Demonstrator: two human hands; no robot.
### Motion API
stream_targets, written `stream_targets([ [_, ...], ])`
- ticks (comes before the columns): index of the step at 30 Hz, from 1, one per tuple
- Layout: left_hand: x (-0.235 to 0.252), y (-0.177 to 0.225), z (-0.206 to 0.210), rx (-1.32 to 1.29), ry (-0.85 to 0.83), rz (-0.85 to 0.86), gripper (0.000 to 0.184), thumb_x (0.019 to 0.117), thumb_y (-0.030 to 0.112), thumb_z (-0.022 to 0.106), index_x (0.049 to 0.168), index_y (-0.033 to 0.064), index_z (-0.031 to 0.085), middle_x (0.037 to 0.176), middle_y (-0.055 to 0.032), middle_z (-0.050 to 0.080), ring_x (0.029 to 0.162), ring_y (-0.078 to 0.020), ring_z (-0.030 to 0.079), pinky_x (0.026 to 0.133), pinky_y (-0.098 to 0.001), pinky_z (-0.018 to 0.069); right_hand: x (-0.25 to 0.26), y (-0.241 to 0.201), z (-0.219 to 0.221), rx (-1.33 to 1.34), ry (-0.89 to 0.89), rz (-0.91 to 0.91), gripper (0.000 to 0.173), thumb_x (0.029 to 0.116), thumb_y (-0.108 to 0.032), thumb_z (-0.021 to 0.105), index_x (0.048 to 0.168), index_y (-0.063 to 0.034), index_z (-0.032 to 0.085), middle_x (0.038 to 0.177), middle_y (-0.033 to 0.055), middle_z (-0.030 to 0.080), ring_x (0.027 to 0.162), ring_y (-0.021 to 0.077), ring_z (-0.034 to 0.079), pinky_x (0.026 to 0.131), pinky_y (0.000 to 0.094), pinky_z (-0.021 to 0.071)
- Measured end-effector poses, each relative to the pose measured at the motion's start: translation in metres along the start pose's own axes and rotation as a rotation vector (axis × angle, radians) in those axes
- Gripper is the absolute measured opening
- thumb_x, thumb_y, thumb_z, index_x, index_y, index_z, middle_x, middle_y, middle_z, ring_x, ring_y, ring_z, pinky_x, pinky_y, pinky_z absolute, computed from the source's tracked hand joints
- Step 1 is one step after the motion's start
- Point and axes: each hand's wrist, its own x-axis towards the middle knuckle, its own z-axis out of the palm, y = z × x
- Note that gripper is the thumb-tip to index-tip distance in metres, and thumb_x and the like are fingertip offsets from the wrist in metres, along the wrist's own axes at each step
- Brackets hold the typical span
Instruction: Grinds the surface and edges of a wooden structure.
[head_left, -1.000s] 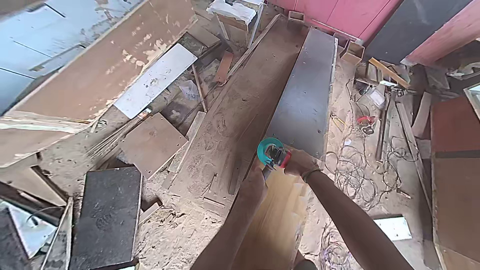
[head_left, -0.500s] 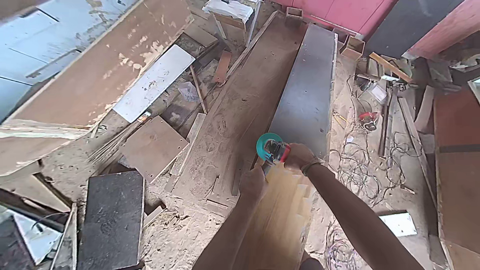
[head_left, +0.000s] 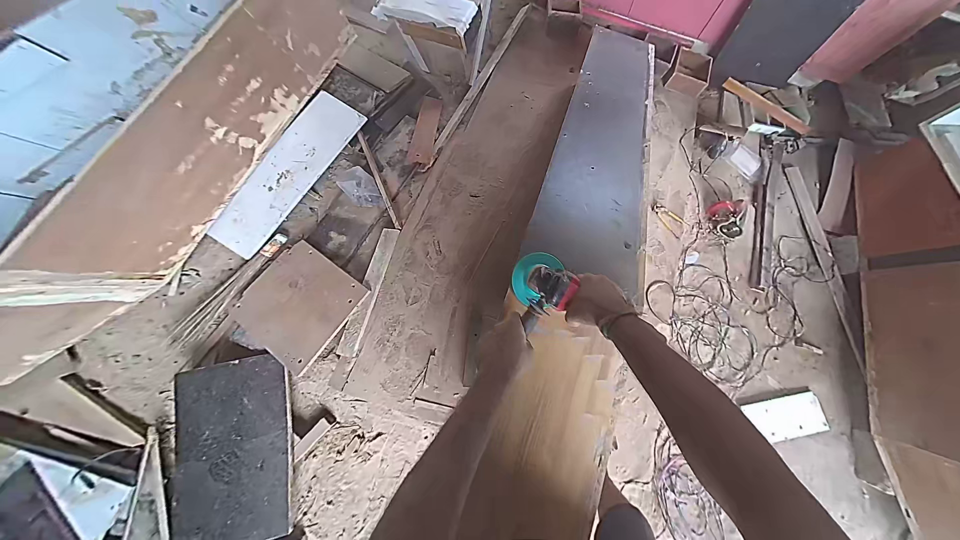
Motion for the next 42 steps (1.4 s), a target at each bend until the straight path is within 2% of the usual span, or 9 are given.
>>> stream_targets([
  [4,-0.007,-0.014,0.015,0.025,0.032,-0.049,0.047,0.0916,0.023,0.064,0.137,0.0137,0.055,0.118,-0.0141,0.072,0.107,-0.0339,0.072,0.084,-0.0566,0.0591,-0.009,-0.002,0.014,0.007,-0.023,-0.06,0.061,0.0707,-0.036,0.084,0.121,-0.0067,0.067,0.119,0.0171,0.071,0.112,0.036,0.069,0.088,0.0637,0.0563],
  [9,-0.035,-0.003,0.062,0.033,-0.041,-0.023,0.044,0.0917,0.024,0.065,0.134,0.0128,0.057,0.112,-0.0131,0.073,0.103,-0.0324,0.073,0.082,-0.0549,0.0594,-0.031,0.043,0.052,0.061,-0.082,-0.025,0.061,0.0721,-0.033,0.085,0.122,-0.0031,0.065,0.119,0.0186,0.07,0.113,0.0366,0.069,0.09,0.0602,0.057],
  [18,-0.021,0.064,0.039,0.21,-0.076,0.116,0.04,0.0904,0.019,0.064,0.13,0.0128,0.058,0.117,-0.0117,0.072,0.106,-0.0311,0.072,0.082,-0.0533,0.0592,-0.031,0.099,0.04,0.22,-0.027,0.177,0.066,0.0707,-0.037,0.086,0.122,-0.0016,0.065,0.12,0.0196,0.07,0.115,0.0353,0.069,0.095,0.0575,0.0559],
  [25,-0.022,0.111,0.044,0.354,-0.103,0.222,0.043,0.0888,0.017,0.067,0.13,0.0114,0.058,0.115,-0.014,0.072,0.107,-0.0338,0.072,0.081,-0.0555,0.0593,-0.041,0.15,0.061,0.387,0.027,0.327,0.069,0.0666,-0.036,0.09,0.123,-0.0032,0.066,0.121,0.0186,0.071,0.116,0.0345,0.068,0.097,0.0573,0.0547],
  [27,-0.026,0.109,0.053,0.364,-0.119,0.232,0.044,0.0878,0.017,0.068,0.131,0.011,0.058,0.115,-0.0144,0.072,0.106,-0.0342,0.072,0.081,-0.0553,0.0593,-0.045,0.155,0.074,0.399,0.016,0.343,0.071,0.0659,-0.036,0.091,0.124,-0.0041,0.066,0.121,0.0178,0.071,0.117,0.0342,0.068,0.097,0.0569,0.0548],
  [32,-0.03,0.079,0.056,0.372,-0.109,0.196,0.045,0.0882,0.022,0.068,0.131,0.0123,0.058,0.114,-0.013,0.073,0.105,-0.0331,0.072,0.081,-0.0553,0.0592,-0.05,0.132,0.083,0.403,-0.006,0.286,0.069,0.0672,-0.037,0.089,0.124,-0.0065,0.067,0.122,0.0173,0.071,0.117,0.0349,0.068,0.097,0.0582,0.055],
  [35,-0.024,0.055,0.045,0.325,-0.075,0.159,0.044,0.0906,0.023,0.065,0.133,0.0125,0.058,0.117,-0.0138,0.072,0.107,-0.0338,0.072,0.084,-0.057,0.0585,-0.049,0.101,0.064,0.366,-0.032,0.222,0.065,0.0715,-0.037,0.087,0.124,-0.0051,0.067,0.123,0.0191,0.07,0.117,0.0373,0.068,0.096,0.0609,0.055],
  [39,-0.009,0.007,0.025,0.237,0.044,0.07,0.045,0.0914,0.025,0.067,0.133,0.0115,0.061,0.12,-0.0165,0.071,0.11,-0.0359,0.07,0.087,-0.0607,0.0568,-0.034,0.047,0.048,0.304,0.014,-0.055,0.055,0.0801,-0.032,0.08,0.125,-0.0024,0.067,0.125,0.0216,0.069,0.117,0.0408,0.066,0.094,0.0664,0.0534],
  [42,-0.004,-0.031,0.02,0.233,0.08,-0.026,0.044,0.091,0.027,0.068,0.131,0.0116,0.062,0.118,-0.016,0.072,0.108,-0.0349,0.071,0.086,-0.0596,0.0576,-0.029,0.012,0.054,0.31,-0.018,-0.116,0.053,0.0777,-0.031,0.082,0.118,0.0004,0.067,0.12,0.0215,0.069,0.111,0.0393,0.068,0.087,0.0646,0.0561],
])
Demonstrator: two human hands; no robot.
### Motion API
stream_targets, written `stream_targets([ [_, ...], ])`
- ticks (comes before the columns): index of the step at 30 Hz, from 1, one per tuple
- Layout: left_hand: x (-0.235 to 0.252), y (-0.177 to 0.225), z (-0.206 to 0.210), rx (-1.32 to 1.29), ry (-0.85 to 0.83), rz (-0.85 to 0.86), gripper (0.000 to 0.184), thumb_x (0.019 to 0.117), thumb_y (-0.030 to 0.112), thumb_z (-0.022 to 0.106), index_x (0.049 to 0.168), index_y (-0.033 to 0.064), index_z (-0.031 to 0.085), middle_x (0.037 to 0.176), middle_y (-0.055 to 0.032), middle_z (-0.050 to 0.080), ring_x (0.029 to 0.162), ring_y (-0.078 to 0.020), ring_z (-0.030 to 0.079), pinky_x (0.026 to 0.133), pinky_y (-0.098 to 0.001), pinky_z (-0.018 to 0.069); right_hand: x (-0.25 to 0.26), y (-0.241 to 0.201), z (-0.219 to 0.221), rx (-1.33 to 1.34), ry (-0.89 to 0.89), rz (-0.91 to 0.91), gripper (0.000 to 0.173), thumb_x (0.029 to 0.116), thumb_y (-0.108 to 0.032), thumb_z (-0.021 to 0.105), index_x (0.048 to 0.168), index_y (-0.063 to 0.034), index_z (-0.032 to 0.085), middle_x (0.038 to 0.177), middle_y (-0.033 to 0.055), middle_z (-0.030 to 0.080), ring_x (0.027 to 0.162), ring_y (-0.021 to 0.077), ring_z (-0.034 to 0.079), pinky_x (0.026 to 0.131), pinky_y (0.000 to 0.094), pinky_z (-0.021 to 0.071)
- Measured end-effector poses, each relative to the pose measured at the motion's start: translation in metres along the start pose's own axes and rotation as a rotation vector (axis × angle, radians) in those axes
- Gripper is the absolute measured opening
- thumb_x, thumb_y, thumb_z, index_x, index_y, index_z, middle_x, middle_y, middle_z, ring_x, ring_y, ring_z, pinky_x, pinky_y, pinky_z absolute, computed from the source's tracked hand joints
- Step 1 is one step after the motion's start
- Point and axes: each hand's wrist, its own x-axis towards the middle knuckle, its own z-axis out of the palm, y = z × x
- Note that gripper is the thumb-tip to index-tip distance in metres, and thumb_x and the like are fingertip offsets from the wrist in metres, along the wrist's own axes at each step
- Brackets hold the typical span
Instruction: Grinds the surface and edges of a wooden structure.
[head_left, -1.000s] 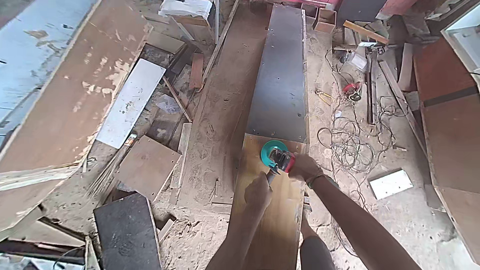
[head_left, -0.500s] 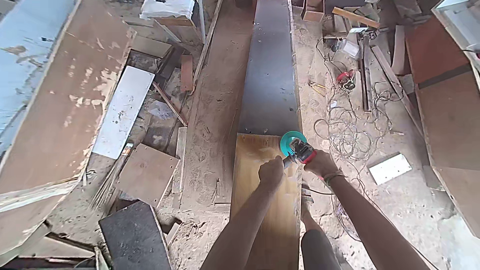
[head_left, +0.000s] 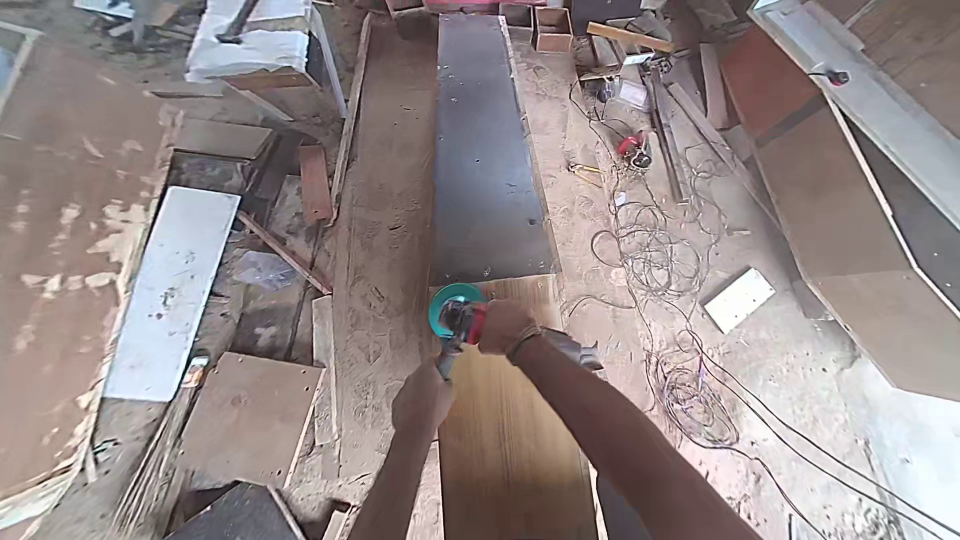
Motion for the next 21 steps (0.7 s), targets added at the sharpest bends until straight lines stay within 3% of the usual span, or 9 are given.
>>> stream_targets([
  [2,-0.002,-0.016,0.008,0.021,-0.003,-0.037,0.04,0.0901,0.028,0.069,0.127,0.0131,0.064,0.114,-0.0141,0.073,0.107,-0.0335,0.072,0.085,-0.0578,0.0582,-0.001,-0.006,0.015,0.002,-0.018,0.012,0.053,0.0734,-0.032,0.083,0.113,-0.0001,0.067,0.116,0.0193,0.07,0.108,0.0361,0.07,0.083,0.0607,0.0581],
  [4,-0.005,-0.01,0.01,0.042,-0.013,-0.012,0.038,0.0904,0.026,0.069,0.126,0.0135,0.064,0.113,-0.0132,0.073,0.106,-0.0331,0.072,0.083,-0.0571,0.0581,-0.006,0.002,0.017,0.022,-0.034,0.055,0.056,0.0741,-0.032,0.082,0.116,0.0005,0.065,0.118,0.0196,0.07,0.109,0.0363,0.07,0.085,0.06,0.0579],
  [7,-0.008,0.033,0.004,0.081,-0.052,0.083,0.038,0.0912,0.025,0.066,0.127,0.0136,0.063,0.115,-0.0138,0.072,0.107,-0.0338,0.071,0.085,-0.0578,0.0575,-0.022,0.035,-0.006,0.041,-0.026,0.169,0.059,0.0767,-0.033,0.082,0.121,0.0009,0.065,0.12,0.0219,0.069,0.111,0.0394,0.069,0.088,0.0621,0.0566],
  [14,-0.016,0.136,-0.017,0.217,-0.118,0.248,0.036,0.0914,0.021,0.064,0.126,0.0124,0.061,0.116,-0.014,0.072,0.108,-0.0343,0.071,0.083,-0.0562,0.0579,-0.027,0.127,-0.022,0.164,0.1,0.382,0.065,0.0674,-0.039,0.086,0.119,-0.0043,0.068,0.12,0.0173,0.071,0.115,0.0343,0.069,0.094,0.059,0.0559],
  [21,-0.033,0.137,0.006,0.274,-0.159,0.25,0.038,0.089,0.022,0.066,0.125,0.0128,0.061,0.114,-0.0122,0.073,0.105,-0.032,0.073,0.08,-0.0542,0.0594,-0.045,0.147,0.003,0.236,0.07,0.414,0.069,0.0667,-0.038,0.088,0.124,-0.0069,0.066,0.121,0.016,0.071,0.115,0.0332,0.069,0.095,0.0574,0.0565],
])
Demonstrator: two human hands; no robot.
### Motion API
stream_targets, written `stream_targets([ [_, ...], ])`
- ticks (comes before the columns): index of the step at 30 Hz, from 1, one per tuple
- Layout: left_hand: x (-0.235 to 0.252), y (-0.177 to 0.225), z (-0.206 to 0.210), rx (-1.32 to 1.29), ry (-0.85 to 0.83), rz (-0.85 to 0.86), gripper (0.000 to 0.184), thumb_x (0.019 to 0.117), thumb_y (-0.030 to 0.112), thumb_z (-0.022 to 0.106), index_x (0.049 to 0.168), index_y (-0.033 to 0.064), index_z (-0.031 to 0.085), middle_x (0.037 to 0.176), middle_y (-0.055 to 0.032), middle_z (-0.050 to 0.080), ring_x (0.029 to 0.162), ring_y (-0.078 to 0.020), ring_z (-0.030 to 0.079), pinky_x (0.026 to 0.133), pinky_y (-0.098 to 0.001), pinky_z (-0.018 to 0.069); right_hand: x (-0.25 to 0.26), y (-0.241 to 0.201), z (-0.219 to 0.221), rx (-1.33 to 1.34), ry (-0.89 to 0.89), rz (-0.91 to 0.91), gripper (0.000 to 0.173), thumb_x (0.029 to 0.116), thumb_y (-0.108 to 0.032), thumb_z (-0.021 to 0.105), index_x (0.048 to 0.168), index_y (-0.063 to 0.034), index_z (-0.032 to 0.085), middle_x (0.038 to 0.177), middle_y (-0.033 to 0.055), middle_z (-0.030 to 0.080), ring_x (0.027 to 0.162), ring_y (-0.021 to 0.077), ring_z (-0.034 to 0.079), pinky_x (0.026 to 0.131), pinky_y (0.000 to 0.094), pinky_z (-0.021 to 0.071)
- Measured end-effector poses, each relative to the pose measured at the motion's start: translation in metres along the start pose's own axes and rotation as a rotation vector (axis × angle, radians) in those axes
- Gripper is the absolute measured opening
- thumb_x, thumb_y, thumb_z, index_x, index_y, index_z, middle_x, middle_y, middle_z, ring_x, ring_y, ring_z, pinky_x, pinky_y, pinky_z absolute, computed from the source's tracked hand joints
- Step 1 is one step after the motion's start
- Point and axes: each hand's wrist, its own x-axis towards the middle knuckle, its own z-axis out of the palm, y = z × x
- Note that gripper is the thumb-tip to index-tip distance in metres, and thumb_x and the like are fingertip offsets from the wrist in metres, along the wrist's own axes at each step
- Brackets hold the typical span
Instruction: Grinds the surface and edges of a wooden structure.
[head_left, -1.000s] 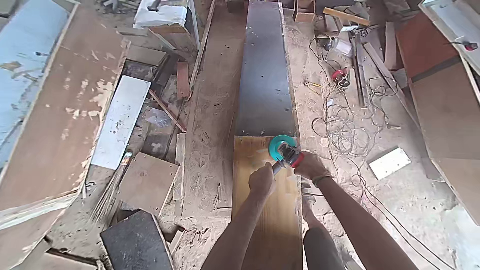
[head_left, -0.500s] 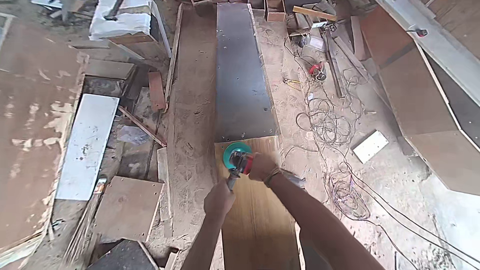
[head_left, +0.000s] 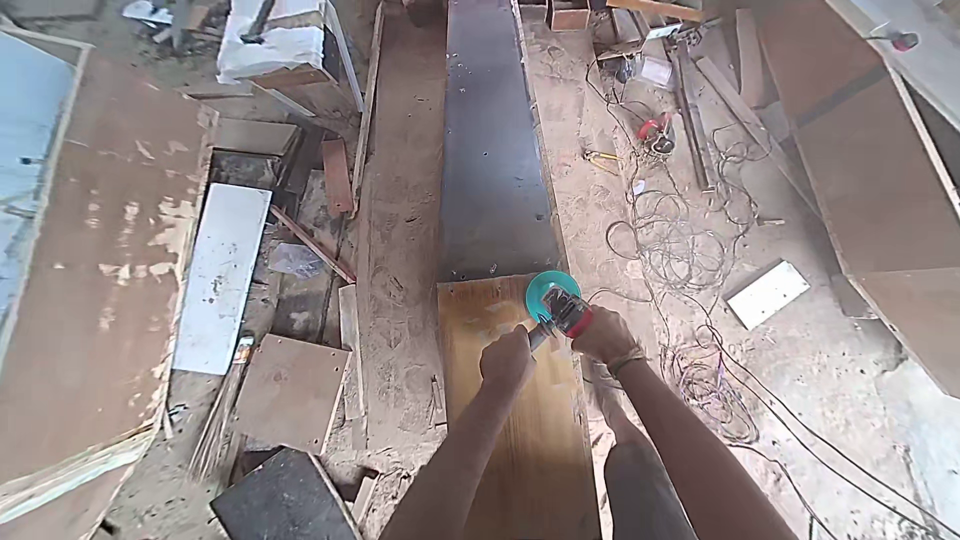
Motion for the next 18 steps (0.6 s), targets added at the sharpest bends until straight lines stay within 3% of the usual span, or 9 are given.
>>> stream_targets([
  [5,0.009,0.002,-0.016,-0.024,0.028,0.017,0.038,0.0911,0.024,0.066,0.127,0.0122,0.061,0.115,-0.0135,0.072,0.107,-0.033,0.071,0.083,-0.0557,0.0583,0.002,-0.015,-0.021,-0.006,0.026,-0.021,0.066,0.0711,-0.036,0.087,0.123,-0.0017,0.066,0.124,0.0197,0.069,0.119,0.0355,0.067,0.099,0.0588,0.054],
  [8,0.011,-0.012,-0.02,-0.08,0.053,-0.002,0.038,0.0916,0.024,0.065,0.127,0.0118,0.061,0.116,-0.0139,0.072,0.108,-0.0337,0.071,0.084,-0.0564,0.0579,0.004,-0.037,-0.027,-0.068,0.047,-0.058,0.063,0.0701,-0.034,0.086,0.121,-0.0034,0.067,0.123,0.0183,0.07,0.118,0.0349,0.067,0.096,0.058,0.0552],
  [13,0.003,-0.071,-0.006,-0.2,0.078,-0.128,0.04,0.0935,0.023,0.065,0.131,0.0107,0.061,0.121,-0.0175,0.07,0.111,-0.0361,0.07,0.087,-0.0599,0.0564,-0.013,-0.095,-0.005,-0.167,-0.005,-0.217,0.063,0.0768,-0.035,0.082,0.124,0.0022,0.065,0.125,0.0231,0.068,0.118,0.0397,0.067,0.095,0.0628,0.0545],
  [18,0.002,-0.144,0.025,-0.241,0.153,-0.259,0.043,0.0909,0.029,0.068,0.13,0.0104,0.063,0.121,-0.0167,0.071,0.112,-0.0356,0.07,0.088,-0.0599,0.0573,-0.026,-0.15,0.036,-0.197,-0.057,-0.385,0.055,0.078,-0.033,0.081,0.118,0.001,0.066,0.121,0.0222,0.069,0.112,0.0395,0.068,0.087,0.0642,0.0561],
])
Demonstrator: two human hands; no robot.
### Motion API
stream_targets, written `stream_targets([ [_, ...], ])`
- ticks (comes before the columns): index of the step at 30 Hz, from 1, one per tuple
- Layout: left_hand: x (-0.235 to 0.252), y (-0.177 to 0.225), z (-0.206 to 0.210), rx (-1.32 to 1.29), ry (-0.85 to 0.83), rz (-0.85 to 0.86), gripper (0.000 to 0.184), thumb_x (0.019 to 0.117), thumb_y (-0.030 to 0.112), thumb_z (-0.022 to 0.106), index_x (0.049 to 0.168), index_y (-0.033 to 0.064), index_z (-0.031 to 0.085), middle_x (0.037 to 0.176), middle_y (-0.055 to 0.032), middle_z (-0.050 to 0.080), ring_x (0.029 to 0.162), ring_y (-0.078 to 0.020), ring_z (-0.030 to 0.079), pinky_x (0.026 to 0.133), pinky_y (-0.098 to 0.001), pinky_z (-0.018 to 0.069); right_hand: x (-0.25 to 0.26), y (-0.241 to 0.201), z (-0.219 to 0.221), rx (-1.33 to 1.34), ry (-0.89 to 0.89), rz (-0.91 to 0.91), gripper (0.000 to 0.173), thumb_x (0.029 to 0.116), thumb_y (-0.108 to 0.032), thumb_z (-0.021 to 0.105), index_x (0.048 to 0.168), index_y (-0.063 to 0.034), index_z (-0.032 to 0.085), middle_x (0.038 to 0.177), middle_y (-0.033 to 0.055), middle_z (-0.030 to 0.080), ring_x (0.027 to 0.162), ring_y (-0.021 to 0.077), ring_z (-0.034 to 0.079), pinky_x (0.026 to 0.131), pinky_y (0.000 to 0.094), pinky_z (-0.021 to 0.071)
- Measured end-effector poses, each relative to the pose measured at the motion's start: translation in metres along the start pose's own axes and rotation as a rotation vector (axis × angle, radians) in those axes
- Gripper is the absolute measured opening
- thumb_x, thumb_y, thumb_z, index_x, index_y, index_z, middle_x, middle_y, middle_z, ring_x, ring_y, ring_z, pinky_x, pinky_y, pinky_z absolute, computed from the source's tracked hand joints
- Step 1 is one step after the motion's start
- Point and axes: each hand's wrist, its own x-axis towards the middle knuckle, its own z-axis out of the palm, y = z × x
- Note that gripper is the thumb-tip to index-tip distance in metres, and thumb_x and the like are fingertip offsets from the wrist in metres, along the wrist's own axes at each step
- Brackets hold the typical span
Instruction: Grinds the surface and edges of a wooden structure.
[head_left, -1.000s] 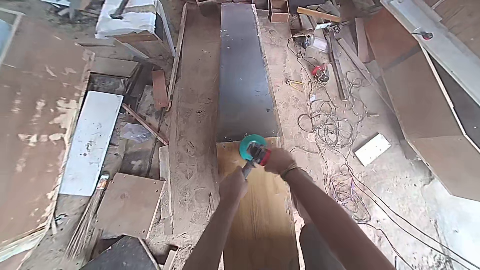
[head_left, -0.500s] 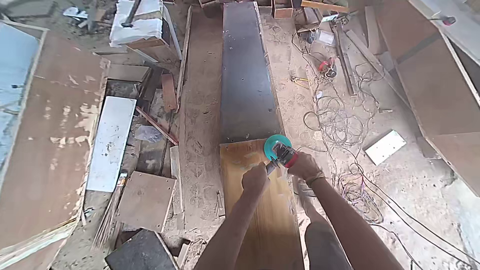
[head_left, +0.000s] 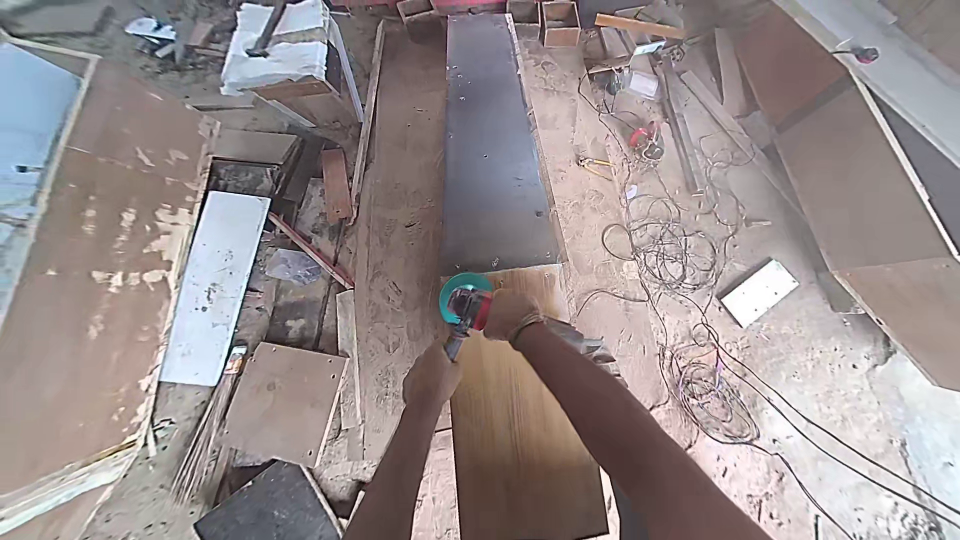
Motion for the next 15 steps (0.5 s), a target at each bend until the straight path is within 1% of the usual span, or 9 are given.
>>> stream_targets([
  [1,-0.001,-0.013,0.008,-0.005,0.002,-0.018,0.041,0.0911,0.03,0.068,0.127,0.0109,0.064,0.118,-0.0158,0.071,0.11,-0.0346,0.07,0.087,-0.0592,0.0576,-0.002,-0.006,0.01,-0.004,-0.012,-0.014,0.054,0.0772,-0.033,0.081,0.117,0.0006,0.067,0.12,0.0215,0.069,0.112,0.0388,0.068,0.087,0.0635,0.0564],
  [3,-0.012,-0.031,0.029,-0.027,-0.008,-0.044,0.039,0.09,0.029,0.069,0.125,0.012,0.065,0.114,-0.015,0.073,0.107,-0.0341,0.071,0.084,-0.0591,0.0578,-0.01,-0.008,0.031,-0.013,-0.05,-0.029,0.055,0.0763,-0.032,0.082,0.118,0.0,0.066,0.12,0.0208,0.07,0.113,0.0379,0.068,0.088,0.062,0.0567],
  [4,-0.022,-0.035,0.041,-0.034,-0.025,-0.052,0.039,0.0893,0.028,0.07,0.125,0.0128,0.065,0.114,-0.0146,0.073,0.106,-0.0337,0.072,0.084,-0.0591,0.0578,-0.016,-0.003,0.041,-0.014,-0.073,-0.026,0.056,0.0761,-0.031,0.082,0.119,0.0002,0.066,0.12,0.0209,0.07,0.112,0.0381,0.069,0.088,0.0616,0.0568],
  [6,-0.044,-0.029,0.063,-0.054,-0.073,-0.052,0.042,0.089,0.027,0.069,0.129,0.0134,0.064,0.116,-0.0147,0.073,0.107,-0.0343,0.071,0.085,-0.06,0.0574,-0.032,0.015,0.054,-0.015,-0.133,0.001,0.059,0.0776,-0.029,0.082,0.125,0.0016,0.062,0.122,0.0221,0.068,0.113,0.0387,0.069,0.089,0.0613,0.0568],
  [8,-0.063,-0.012,0.077,-0.052,-0.115,-0.02,0.043,0.0907,0.027,0.067,0.131,0.0134,0.063,0.118,-0.0144,0.072,0.108,-0.0344,0.071,0.086,-0.0594,0.0573,-0.046,0.037,0.056,-0.034,-0.17,0.054,0.065,0.0784,-0.03,0.082,0.13,0.0019,0.059,0.125,0.023,0.067,0.115,0.04,0.068,0.092,0.0617,0.0563],
  [9,-0.067,0.001,0.08,-0.043,-0.13,0.01,0.043,0.0912,0.027,0.066,0.132,0.0133,0.063,0.119,-0.0142,0.072,0.109,-0.0341,0.071,0.087,-0.0588,0.0573,-0.051,0.05,0.053,-0.043,-0.17,0.091,0.067,0.0781,-0.031,0.082,0.132,0.0017,0.058,0.125,0.0235,0.067,0.115,0.0407,0.067,0.092,0.0623,0.0558],
  [11,-0.069,0.03,0.081,-0.008,-0.153,0.083,0.039,0.0921,0.027,0.065,0.129,0.0129,0.062,0.116,-0.0137,0.072,0.107,-0.0332,0.071,0.086,-0.0573,0.0576,-0.058,0.077,0.044,-0.035,-0.142,0.179,0.068,0.077,-0.034,0.082,0.131,0.0012,0.06,0.124,0.0245,0.068,0.115,0.0418,0.067,0.092,0.0635,0.0552],
  [13,-0.065,0.064,0.066,0.029,-0.177,0.149,0.038,0.0926,0.026,0.064,0.128,0.012,0.061,0.113,-0.014,0.072,0.105,-0.0337,0.071,0.084,-0.0571,0.0577,-0.056,0.105,0.031,0.001,-0.073,0.254,0.066,0.0745,-0.036,0.083,0.129,-0.0027,0.064,0.123,0.0221,0.069,0.115,0.0402,0.068,0.093,0.0634,0.0554],
  [15,-0.058,0.095,0.045,0.06,-0.174,0.203,0.036,0.0917,0.025,0.064,0.125,0.0115,0.062,0.114,-0.0138,0.072,0.106,-0.0334,0.071,0.082,-0.0571,0.0575,-0.048,0.126,0.014,0.01,-0.004,0.292,0.065,0.0716,-0.037,0.084,0.123,-0.0025,0.066,0.121,0.0213,0.07,0.115,0.0389,0.068,0.093,0.0628,0.0553],
])
